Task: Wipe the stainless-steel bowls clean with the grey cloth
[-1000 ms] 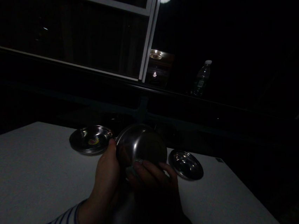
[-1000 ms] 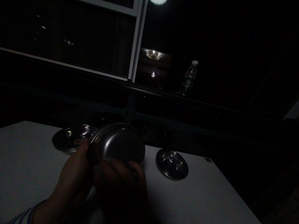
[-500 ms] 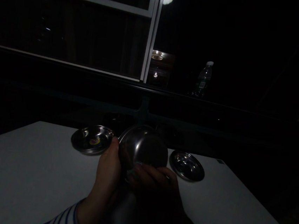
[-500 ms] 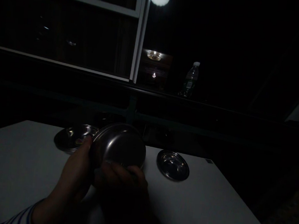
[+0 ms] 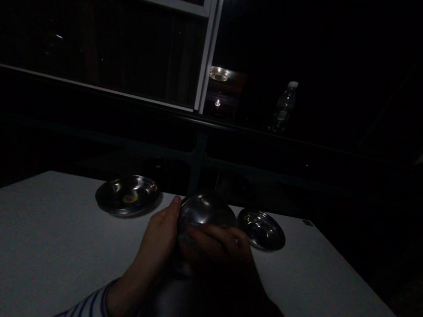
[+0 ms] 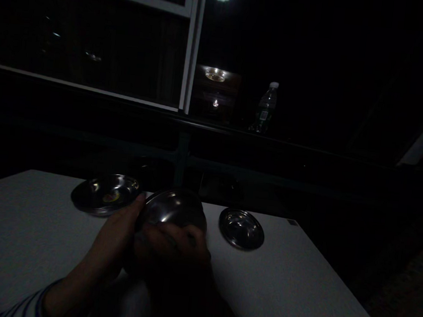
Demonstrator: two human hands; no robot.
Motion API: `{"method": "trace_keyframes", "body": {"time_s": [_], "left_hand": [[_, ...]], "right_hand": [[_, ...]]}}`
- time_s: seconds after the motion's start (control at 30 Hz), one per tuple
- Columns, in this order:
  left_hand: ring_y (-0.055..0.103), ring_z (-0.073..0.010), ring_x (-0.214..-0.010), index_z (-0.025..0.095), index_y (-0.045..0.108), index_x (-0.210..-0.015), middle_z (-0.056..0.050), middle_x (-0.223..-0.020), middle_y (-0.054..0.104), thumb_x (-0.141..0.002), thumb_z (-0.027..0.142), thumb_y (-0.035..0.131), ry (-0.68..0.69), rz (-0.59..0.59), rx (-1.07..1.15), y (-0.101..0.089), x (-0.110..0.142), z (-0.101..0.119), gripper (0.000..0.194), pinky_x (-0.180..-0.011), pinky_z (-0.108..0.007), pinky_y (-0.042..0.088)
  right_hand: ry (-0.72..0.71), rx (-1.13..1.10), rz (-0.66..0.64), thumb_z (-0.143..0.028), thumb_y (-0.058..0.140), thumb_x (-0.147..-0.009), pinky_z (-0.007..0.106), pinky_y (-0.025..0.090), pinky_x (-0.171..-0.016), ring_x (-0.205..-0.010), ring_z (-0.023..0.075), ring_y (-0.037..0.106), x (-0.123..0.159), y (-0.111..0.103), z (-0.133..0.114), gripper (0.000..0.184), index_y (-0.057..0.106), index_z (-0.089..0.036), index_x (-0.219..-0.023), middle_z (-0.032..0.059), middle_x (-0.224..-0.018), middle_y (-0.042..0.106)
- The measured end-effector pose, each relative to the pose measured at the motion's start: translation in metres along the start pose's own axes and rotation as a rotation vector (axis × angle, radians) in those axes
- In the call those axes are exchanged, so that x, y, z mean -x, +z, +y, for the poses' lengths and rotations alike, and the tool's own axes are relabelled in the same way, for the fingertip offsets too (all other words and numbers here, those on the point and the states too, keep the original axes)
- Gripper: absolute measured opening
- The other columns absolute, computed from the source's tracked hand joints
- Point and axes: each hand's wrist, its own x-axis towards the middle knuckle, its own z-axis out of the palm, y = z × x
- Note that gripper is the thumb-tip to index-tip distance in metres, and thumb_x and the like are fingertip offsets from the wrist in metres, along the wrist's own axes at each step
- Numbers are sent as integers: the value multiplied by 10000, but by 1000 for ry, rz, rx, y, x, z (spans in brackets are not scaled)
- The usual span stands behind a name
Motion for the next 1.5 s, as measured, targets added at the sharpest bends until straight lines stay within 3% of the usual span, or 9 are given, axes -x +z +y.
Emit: {"method": "trace_keyframes", "body": {"time_s": [0.13, 0.33, 0.5, 0.67, 0.9, 1.07, 1.23, 1.37, 1.5], "left_hand": [[549, -166, -492, 175, 625, -568, 9, -453, 580, -797, 373, 490, 15, 5, -32, -3, -3, 0, 332, -468, -243, 404], [616, -182, -574, 145, 667, -734, -25, -592, 667, -735, 473, 560, -108, -34, 59, 1, -3, -13, 345, -536, -265, 453], [609, -173, -529, 144, 661, -816, -32, -608, 668, -735, 408, 584, -161, 105, 187, -7, -16, -11, 287, -543, -288, 478], [628, -169, -572, 137, 673, -852, -43, -636, 680, -746, 393, 579, -122, 99, 206, -9, -20, -8, 292, -581, -277, 483], [615, -173, -548, 148, 671, -757, -38, -620, 688, -750, 469, 552, -158, -158, 88, 0, -5, -13, 342, -569, -282, 467], [598, -171, -578, 160, 663, -739, -18, -628, 676, -721, 526, 551, -66, -89, 23, -5, -11, -13, 384, -582, -273, 451], [555, -182, -551, 179, 615, -555, -13, -507, 608, -733, 465, 517, 87, -46, -126, -5, -6, -1, 351, -532, -267, 425], [551, -191, -521, 183, 594, -512, -21, -493, 605, -705, 480, 521, 63, -74, -126, -1, 0, 4, 361, -496, -273, 429], [569, -196, -526, 174, 616, -533, -24, -506, 622, -716, 476, 515, 23, -86, -111, 2, 2, 0, 367, -486, -272, 430]], "right_hand": [[-8, -3, -20, -249, 431, -913, 349, 322, -806, -1038, 148, 479, -1, 0, -2, 207, 586, -225, -1048, -29, -1085, 647], [212, 25, -30, -288, 350, -928, 370, 348, -789, -1009, 209, 495, 3, -10, 29, 303, 587, -182, -1085, 59, -1145, 618], [-26, -24, -58, -257, 424, -912, 336, 346, -766, -1034, 166, 484, 3, -2, 10, 219, 591, -243, -1054, -34, -1137, 624], [-22, 4, -63, -173, 421, -907, 330, 340, -747, -1006, 134, 496, -1, -2, 2, 223, 606, -270, -984, -73, -1108, 636], [156, 56, -55, -313, 346, -933, 359, 360, -760, -988, 213, 499, 0, -15, 26, 328, 591, -160, -1089, 64, -1155, 614], [-2, -29, 22, -236, 426, -912, 325, 363, -740, -976, 158, 493, 2, 1, 2, 204, 614, -227, -990, -41, -1034, 655], [-10, -38, -68, -200, 442, -894, 343, 366, -767, -1015, 153, 476, 4, 8, -15, 222, 586, -223, -1061, -40, -1119, 618], [80, -6, -21, -257, 415, -915, 353, 376, -759, -998, 181, 496, 2, -2, 5, 235, 590, -210, -1065, 2, -1107, 633], [260, -87, -72, -250, 402, -912, 371, 418, -784, -956, 203, 541, 4, -9, 35, 263, 597, -179, -1074, 46, -1107, 637]]}}
